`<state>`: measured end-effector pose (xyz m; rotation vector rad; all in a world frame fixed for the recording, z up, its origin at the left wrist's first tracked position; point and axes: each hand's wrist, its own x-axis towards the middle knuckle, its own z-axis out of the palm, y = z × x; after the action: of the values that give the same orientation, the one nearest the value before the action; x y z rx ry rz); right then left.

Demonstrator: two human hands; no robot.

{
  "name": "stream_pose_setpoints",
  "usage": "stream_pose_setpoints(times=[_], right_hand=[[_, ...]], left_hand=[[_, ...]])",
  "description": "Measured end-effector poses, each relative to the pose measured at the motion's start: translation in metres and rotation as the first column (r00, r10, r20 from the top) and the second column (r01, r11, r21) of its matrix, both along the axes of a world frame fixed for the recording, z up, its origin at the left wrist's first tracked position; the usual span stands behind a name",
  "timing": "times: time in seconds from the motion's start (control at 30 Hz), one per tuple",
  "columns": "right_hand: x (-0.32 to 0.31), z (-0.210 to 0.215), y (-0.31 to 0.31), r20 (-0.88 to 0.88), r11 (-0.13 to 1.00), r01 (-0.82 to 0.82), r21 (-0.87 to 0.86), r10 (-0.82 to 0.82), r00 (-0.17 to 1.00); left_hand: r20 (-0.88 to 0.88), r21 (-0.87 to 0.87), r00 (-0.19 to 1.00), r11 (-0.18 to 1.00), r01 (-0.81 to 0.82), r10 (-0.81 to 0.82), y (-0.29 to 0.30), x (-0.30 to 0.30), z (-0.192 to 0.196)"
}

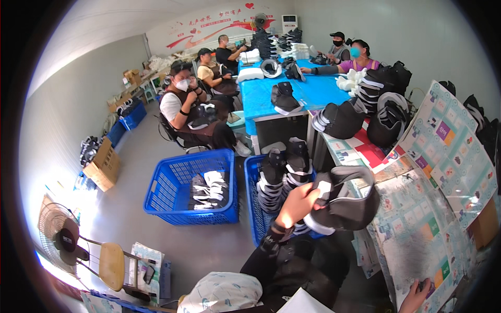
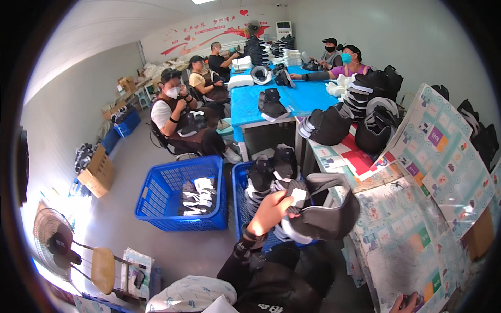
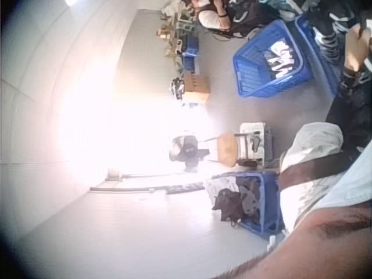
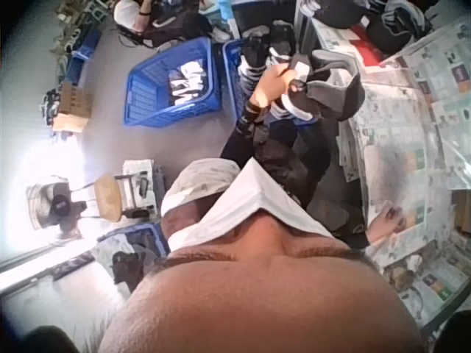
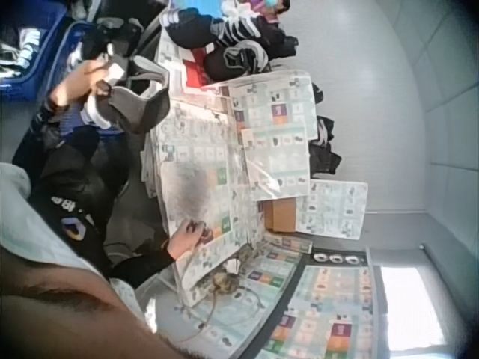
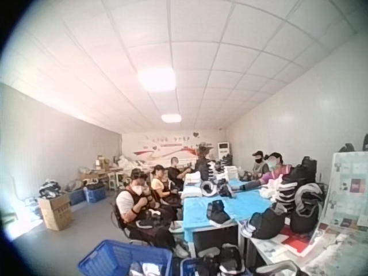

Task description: The person cleans the edges and interior of black and white shoes using a small air nozzle and a brush, then picks up and handles additional shoes from a bin.

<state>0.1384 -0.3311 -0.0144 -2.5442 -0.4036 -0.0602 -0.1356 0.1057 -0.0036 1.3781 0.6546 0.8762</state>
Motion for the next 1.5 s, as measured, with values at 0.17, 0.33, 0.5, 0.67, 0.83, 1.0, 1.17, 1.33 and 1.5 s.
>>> stream_pose_setpoints(times=[0.17, 0.33, 0.5, 0.67, 0.83, 1.0, 1.17, 1.33, 1.5], right_hand=[[-0.152, 0.081, 0.129, -0.107, 0.262, -0.284, 0.922, 0.88, 0.463], [-0.185, 0.122, 0.17, 0.125, -0.249, -0.241, 0.938, 0.891, -0.436], [-0.207, 0.046, 0.205, 0.255, 0.363, -0.92, 0.149, 0.884, 0.391], [-0.212, 0.054, 0.186, -0.25, 0.296, -0.524, 0.798, 0.955, 0.159], [-0.195, 0.093, 0.167, -0.142, 0.057, -0.443, 0.895, 0.977, -0.161], [-0.162, 0.006, 0.186, -0.396, 0.37, -0.595, 0.713, 0.914, 0.093], [-0.122, -0.078, 0.154, -0.576, 0.647, -0.431, 0.629, 0.76, 0.302], [-0.043, -0.056, 0.089, -0.369, 0.726, -0.544, 0.42, 0.684, 0.629], [0.027, -0.015, -0.01, 0.048, 0.951, 0.021, -0.31, -0.006, 0.999]], left_hand=[[-0.232, 0.078, 0.945, 0.973, -0.217, 0.23, 0.006, -0.065, -0.051], [-0.278, 0.085, 0.913, 0.954, -0.286, 0.298, 0.014, -0.098, -0.085], [-0.311, 0.07, 0.867, 0.919, -0.388, 0.39, 0.011, -0.135, -0.106], [-0.366, 0.147, 0.848, 0.924, -0.353, 0.382, 0.006, -0.14, -0.119], [-0.374, 0.171, 0.849, 0.927, -0.333, 0.374, -0.006, -0.126, -0.096], [-0.338, 0.114, 0.9, 0.961, -0.253, 0.276, -0.017, -0.112, -0.08], [-0.357, 0.072, 0.916, 0.983, -0.171, 0.186, -0.019, -0.097, -0.07], [-0.4, 0.1, 0.899, 0.984, -0.149, 0.177, -0.02, -0.089, -0.078], [-0.371, 0.107, 0.923, 0.992, -0.066, 0.101, -0.026, -0.057, -0.058]])
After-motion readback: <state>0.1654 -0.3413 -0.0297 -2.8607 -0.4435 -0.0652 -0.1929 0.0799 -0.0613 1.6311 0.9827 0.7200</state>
